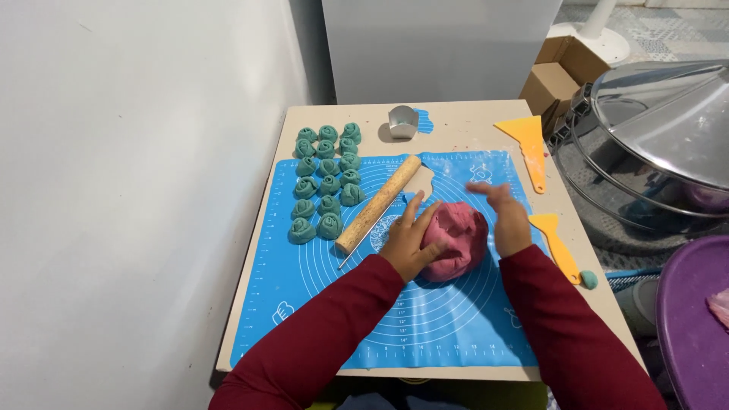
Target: A person is kneading and folding a piece of pink dough on a blue silicone mat in a bakery production area.
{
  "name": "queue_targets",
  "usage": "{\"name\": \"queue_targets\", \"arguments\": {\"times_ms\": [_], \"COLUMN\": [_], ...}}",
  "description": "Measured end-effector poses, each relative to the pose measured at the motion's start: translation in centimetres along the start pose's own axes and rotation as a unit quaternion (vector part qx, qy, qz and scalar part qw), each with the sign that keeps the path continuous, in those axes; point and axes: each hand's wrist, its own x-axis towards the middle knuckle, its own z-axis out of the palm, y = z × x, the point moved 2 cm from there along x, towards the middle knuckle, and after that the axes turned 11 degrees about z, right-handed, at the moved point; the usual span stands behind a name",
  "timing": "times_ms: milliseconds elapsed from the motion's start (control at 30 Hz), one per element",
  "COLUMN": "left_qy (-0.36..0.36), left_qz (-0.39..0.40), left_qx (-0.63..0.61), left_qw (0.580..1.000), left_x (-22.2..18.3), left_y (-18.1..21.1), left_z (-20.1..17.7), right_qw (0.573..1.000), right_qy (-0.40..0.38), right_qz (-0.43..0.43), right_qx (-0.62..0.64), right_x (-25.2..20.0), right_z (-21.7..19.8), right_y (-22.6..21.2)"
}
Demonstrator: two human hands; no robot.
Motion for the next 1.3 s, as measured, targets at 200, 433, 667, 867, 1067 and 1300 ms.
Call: {"name": "queue_targets", "arguments": {"times_ms": [200, 433, 667, 867, 1067, 1300], "left_qy": [0.226, 0.211, 0.225, 0.239, 0.153, 0.141], "left_qz": [0.162, 0.159, 0.139, 0.147, 0.144, 0.121], "left_qx": [0.127, 0.123, 0.166, 0.224, 0.074, -0.080], "left_qw": [0.952, 0.957, 0.950, 0.933, 0.975, 0.979], "left_x": [0.6, 0.6, 1.2, 1.0, 1.1, 0.0], "left_y": [-1.4, -1.8, -4.4, -5.4, -1.0, -1.0], "left_z": [2.6, 4.2, 4.7, 4.9, 1.6, 1.2], "right_qw": [0.996, 0.968, 0.962, 0.969, 0.995, 0.997], "right_qy": [-0.015, 0.124, 0.142, 0.125, 0.082, 0.057], "right_qz": [0.066, -0.185, -0.197, -0.180, -0.058, 0.029], "right_qx": [-0.052, -0.119, -0.121, -0.112, -0.023, 0.053], "right_x": [-0.4, -1.1, -1.4, -1.1, 0.7, 1.4], "right_z": [3.5, 5.5, 5.1, 5.1, 5.1, 4.6], "right_y": [2.9, 6.7, 4.5, 4.5, 6.5, 6.9]}}
